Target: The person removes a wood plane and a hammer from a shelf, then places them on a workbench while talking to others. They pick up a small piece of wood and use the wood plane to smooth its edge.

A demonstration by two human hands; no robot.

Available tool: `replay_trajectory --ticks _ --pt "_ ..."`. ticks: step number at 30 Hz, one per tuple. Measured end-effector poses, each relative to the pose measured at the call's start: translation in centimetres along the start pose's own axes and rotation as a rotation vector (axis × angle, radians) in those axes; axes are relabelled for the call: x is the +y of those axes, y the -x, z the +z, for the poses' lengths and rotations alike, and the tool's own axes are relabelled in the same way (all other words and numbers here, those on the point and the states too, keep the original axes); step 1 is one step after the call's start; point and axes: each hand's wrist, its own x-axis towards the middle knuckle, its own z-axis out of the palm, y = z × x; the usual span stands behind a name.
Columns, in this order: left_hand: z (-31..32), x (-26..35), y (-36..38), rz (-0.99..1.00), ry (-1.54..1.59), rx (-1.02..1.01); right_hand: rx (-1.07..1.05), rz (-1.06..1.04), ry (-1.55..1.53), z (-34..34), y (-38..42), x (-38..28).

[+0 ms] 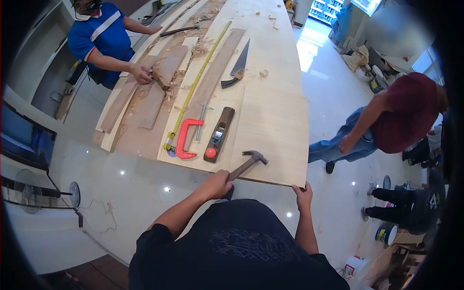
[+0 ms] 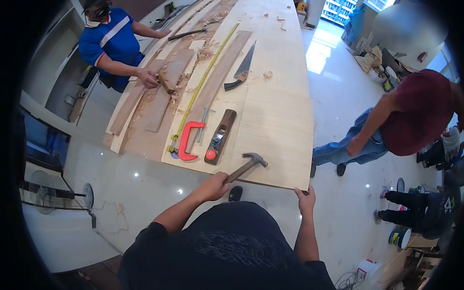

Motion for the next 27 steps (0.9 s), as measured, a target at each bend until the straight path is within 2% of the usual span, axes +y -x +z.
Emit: replay_trajectory --ticks 3,4,6,10,14,17,20,23,25,27 --pt "-2.2 -0.1 -0.4 0.022 0.143 0.331 0.041 0.017 -0.013 0.1 0.1 0.6" --pt "-4.7 1.2 -0.7 -0.08 0.218 0.369 0.045 0.024 -0.015 0.0 0.1 0.7" --pt "-7.6 -0.9 -4.1 -0.052 0.1 0.505 0.058 0.033 -0.024 0.0 0.0 0.7" --pt "-12.3 -4.8 -10.7 -0.201 -0.136 0.51 0.095 0.169 -0.121 -0.1 -0.2 -0.6" --pt "-12.5 -6.8 -13.8 -0.319 -0.173 0.447 0.183 0.256 -0.187 0.4 -0.5 -0.5" --pt "-11.9 -6.1 -14.3 -0.331 -0.173 0.468 0.236 0.299 -0.218 0.6 -0.6 -0.7" --pt "-11.4 -3.4 -13.1 -0.123 -0.359 0.613 0.263 0.288 -0.252 0.8 -0.4 -0.7" --pt "-8.6 -0.7 -11.0 0.244 -0.108 0.444 0.25 0.28 -0.294 0.5 -0.4 -1.8" --pt "-4.5 0.9 -9.0 0.3 -0.034 0.228 0.249 0.267 -0.31 0.6 0.1 -4.3" --pt "-1.1 2.9 -7.4 0.32 -0.121 0.099 0.178 0.215 -0.525 0.1 -0.2 -5.4"
